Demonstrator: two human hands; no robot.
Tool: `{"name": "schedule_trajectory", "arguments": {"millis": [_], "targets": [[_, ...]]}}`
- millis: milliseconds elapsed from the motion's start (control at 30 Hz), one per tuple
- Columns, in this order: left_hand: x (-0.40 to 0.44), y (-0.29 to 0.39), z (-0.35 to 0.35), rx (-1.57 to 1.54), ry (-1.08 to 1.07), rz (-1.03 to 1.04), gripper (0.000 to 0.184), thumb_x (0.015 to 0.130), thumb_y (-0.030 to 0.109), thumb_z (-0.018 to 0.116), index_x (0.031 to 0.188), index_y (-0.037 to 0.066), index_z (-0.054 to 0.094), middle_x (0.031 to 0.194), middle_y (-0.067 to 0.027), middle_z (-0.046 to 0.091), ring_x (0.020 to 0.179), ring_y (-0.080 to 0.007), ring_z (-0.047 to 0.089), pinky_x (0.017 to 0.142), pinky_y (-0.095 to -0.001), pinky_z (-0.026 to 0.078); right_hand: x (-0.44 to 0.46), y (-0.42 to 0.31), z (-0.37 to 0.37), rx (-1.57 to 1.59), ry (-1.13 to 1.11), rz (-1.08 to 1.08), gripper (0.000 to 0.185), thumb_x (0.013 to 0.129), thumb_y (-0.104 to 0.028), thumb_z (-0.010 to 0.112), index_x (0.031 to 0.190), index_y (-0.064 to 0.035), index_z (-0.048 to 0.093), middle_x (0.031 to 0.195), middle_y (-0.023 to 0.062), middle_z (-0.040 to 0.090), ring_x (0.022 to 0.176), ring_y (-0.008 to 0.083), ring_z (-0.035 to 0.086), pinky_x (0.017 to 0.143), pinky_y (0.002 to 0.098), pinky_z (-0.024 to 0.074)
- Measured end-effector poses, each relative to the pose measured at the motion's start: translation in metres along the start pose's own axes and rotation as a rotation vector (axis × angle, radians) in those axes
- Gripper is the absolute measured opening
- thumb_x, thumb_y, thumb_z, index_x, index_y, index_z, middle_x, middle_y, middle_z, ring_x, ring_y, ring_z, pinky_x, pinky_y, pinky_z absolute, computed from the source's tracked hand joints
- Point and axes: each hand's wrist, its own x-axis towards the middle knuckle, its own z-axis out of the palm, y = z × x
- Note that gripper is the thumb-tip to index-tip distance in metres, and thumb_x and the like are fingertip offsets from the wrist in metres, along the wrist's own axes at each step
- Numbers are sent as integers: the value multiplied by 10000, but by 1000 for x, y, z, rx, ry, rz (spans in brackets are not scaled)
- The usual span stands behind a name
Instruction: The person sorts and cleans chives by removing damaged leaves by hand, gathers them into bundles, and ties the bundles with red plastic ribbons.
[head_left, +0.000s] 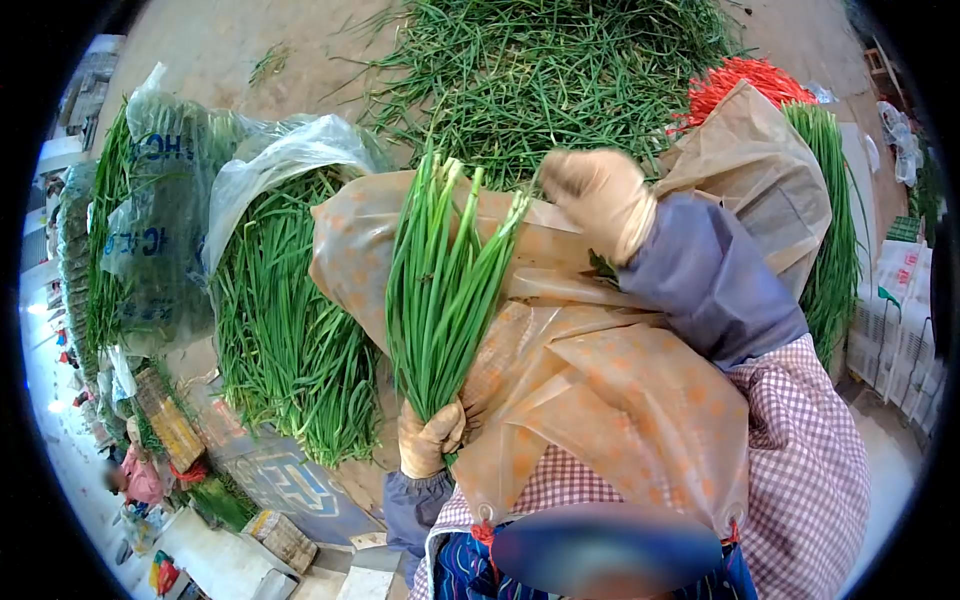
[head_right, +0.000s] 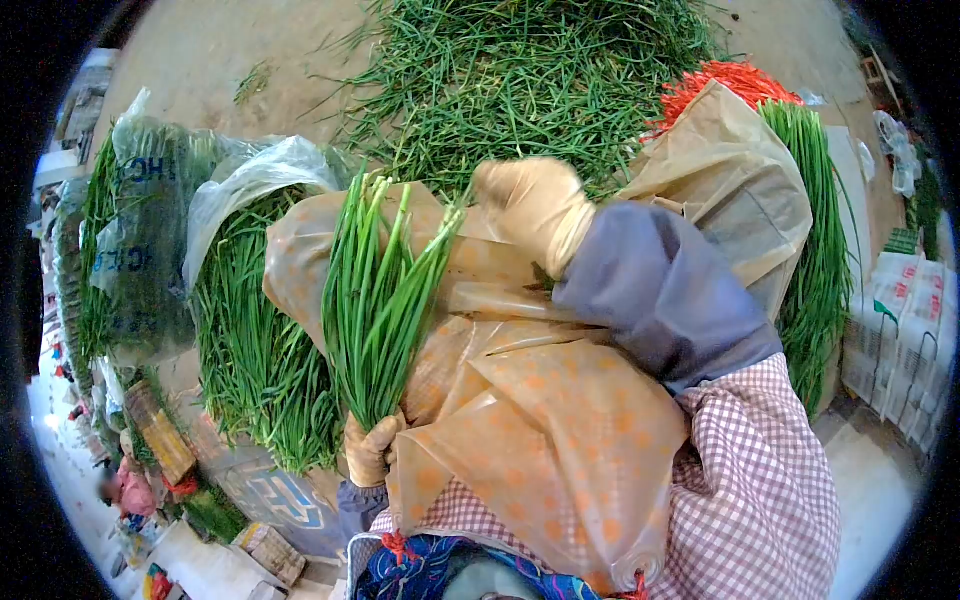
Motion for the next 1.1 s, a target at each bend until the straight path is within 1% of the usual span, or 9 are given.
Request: {"name": "schedule_trajectory", "arguments": {"millis": [133, 167, 267, 367, 533, 667, 900, 1000, 1100], "targets": [[-1, 3, 4, 31, 11, 14, 324, 845, 140, 631, 1119, -12, 552, 586, -9, 488, 414, -75, 355, 395, -226, 262, 21, 51, -36, -529, 135, 50, 365, 944, -278, 550, 1212, -32, 579, 858, 150, 682, 783, 269, 673, 739, 389, 524], [-1, 4, 5, 39, 20, 19, 313, 848, 141, 632, 1113, -8, 558, 581, -8, 486, 416, -75, 353, 398, -226, 262, 14, 41, -38, -239, 178, 35, 346, 951, -270, 534, 1197, -29, 573, 841, 122, 678, 689, 256, 664, 641, 378, 532], [-5, 6, 9, 218, 113, 56, 318, 854, 118, 623, 1139, -12, 571, 623, -29, 540, 471, -114, 456, 428, -262, 362, -1, -8, -38, 982, -378, 837, 451, 958, -457, 499, 1093, -39, 599, 786, 71, 657, 490, 162, 582, 441, 279, 472], [2, -2, 14, 666, 166, 499, 362, 872, 115, 611, 1219, 17, 574, 739, -80, 639, 592, -198, 605, 519, -307, 468, -24, -7, 11, 1163, -678, 887, 615, 942, -603, 430, 1142, -42, 582, 884, 119, 663, 735, 188, 655, 596, 326, 530], [-11, 8, 14, 1342, 124, 630, 920, 656, 53, 667, 1495, 149, 300, 863, -139, 646, 651, -336, 638, 545, -409, 507, 3, -13, 60, 2013, -536, 737, 698, 915, -622, 465, 1299, -39, 489, 1154, 224, 629, 1025, 302, 630, 904, 461, 519], [-9, 12, 19, 1565, -18, 591, 927, 683, 90, 707, 1500, 100, 271, 820, -149, 575, 640, -333, 604, 548, -422, 488, 10, -16, 63, 2280, -704, 394, 684, 928, -591, 469, 1306, -22, 491, 1180, 225, 624, 1088, 335, 608, 996, 490, 462], [-8, 100, 20, 1280, -448, 623, 905, 713, 156, 798, 1458, 2, 310, 1226, -225, 576, 1114, -336, 592, 901, -411, 496, 9, -7, 56, 2399, -846, 141, 580, 976, -503, 426, 1218, -2, 591, 927, 136, 703, 886, 329, 662, 949, 513, 474], [27, 110, 19, 651, -225, 666, 981, 724, 310, 822, 1471, -11, 273, 1403, -204, 467, 1254, -320, 499, 1016, -442, 416, 6, -20, 48, 2367, -902, 114, 591, 997, -505, 363, 1205, -9, 609, 820, 102, 672, 807, 280, 632, 892, 480, 482], [79, 90, 78, 36, -441, 316, 1067, 697, 289, 821, 1496, 7, 171, 1439, -178, 396, 1304, -268, 413, 1037, -437, 386, 7, -30, 45, 2347, -956, 34, 607, 1001, -517, 335, 1188, -13, 617, 765, 71, 642, 789, 259, 590, 855, 442, 484]]}}
